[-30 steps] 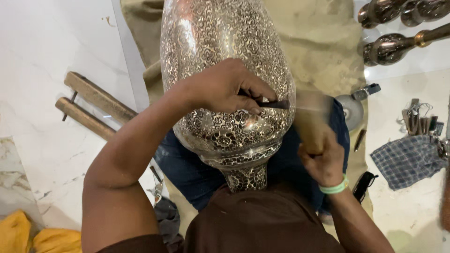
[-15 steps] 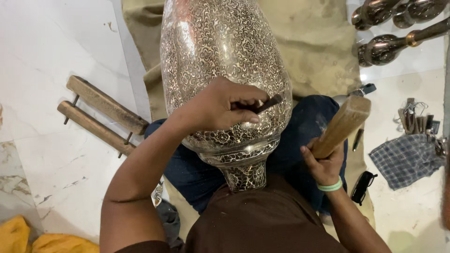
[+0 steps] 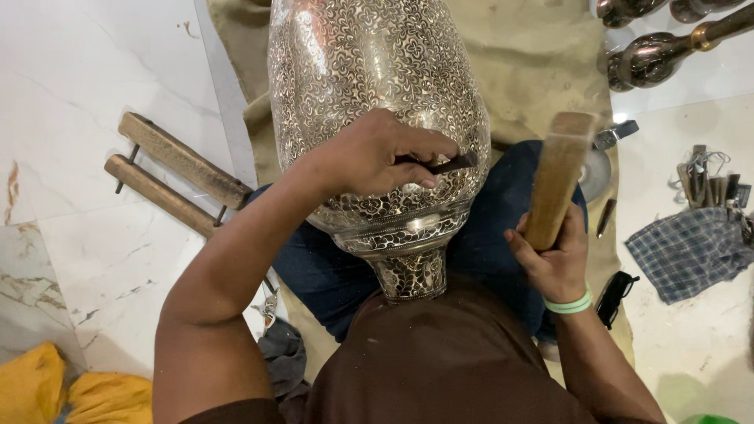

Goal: The person sits cross-legged on the floor holding a large engraved brass vessel on their lap. They hold a small punch against the vessel's surface with one hand and repeatedly strike it with a wooden mallet held in the other hand, repositioning the punch across the pattern to work the decoration.

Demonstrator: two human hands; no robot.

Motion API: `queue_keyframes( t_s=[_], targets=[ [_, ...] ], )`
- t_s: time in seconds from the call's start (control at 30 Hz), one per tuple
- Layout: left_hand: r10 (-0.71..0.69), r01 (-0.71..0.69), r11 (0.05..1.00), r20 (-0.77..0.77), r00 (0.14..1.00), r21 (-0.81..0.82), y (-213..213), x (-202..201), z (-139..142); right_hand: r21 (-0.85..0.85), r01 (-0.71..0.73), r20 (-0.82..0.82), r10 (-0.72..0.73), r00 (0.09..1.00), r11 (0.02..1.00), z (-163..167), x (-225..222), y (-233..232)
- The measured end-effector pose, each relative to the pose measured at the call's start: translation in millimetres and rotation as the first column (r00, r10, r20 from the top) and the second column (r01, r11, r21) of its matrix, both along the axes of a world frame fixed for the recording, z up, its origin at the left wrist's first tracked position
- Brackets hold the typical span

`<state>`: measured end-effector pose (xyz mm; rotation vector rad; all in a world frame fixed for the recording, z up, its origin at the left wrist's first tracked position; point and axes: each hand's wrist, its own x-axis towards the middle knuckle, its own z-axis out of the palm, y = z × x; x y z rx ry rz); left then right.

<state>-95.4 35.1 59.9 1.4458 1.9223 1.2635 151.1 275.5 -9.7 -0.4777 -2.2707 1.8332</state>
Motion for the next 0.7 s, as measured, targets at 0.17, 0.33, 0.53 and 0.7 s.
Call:
queue_keyframes(
  t_s=[0.17, 0.33, 0.53, 0.7],
  targets=[
    [0.016, -0.01, 0.991, 0.05, 0.999, -0.132, 2.6, -0.3, -4.2, -0.46, -0.04, -0.206, -0.063, 0.976, 0.887, 24.8, 0.8, -6.5],
    [0.008, -0.008, 1.0, -0.021, 1.0, -0.022, -0.3, -0.6, -3.0, 0.308, -0.221, 0.276, 0.136, 0.951, 0.925, 38.8, 2.8, 7.0],
    [-0.01, 0.012, 0.997, 0.023, 1.0, -0.078, -0.6, -2.0, 0.8, 0.312, -0.201, 0.196, 0.144, 0.97, 0.929, 36.4, 14.1, 7.8],
    [-0.012, 0.015, 0.997, 0.043, 0.999, -0.075, -0.5, -0.7, 3.2, 0.433, -0.235, 0.275, 0.121, 0.954, 0.87, 35.5, 17.2, 9.5]
  ],
)
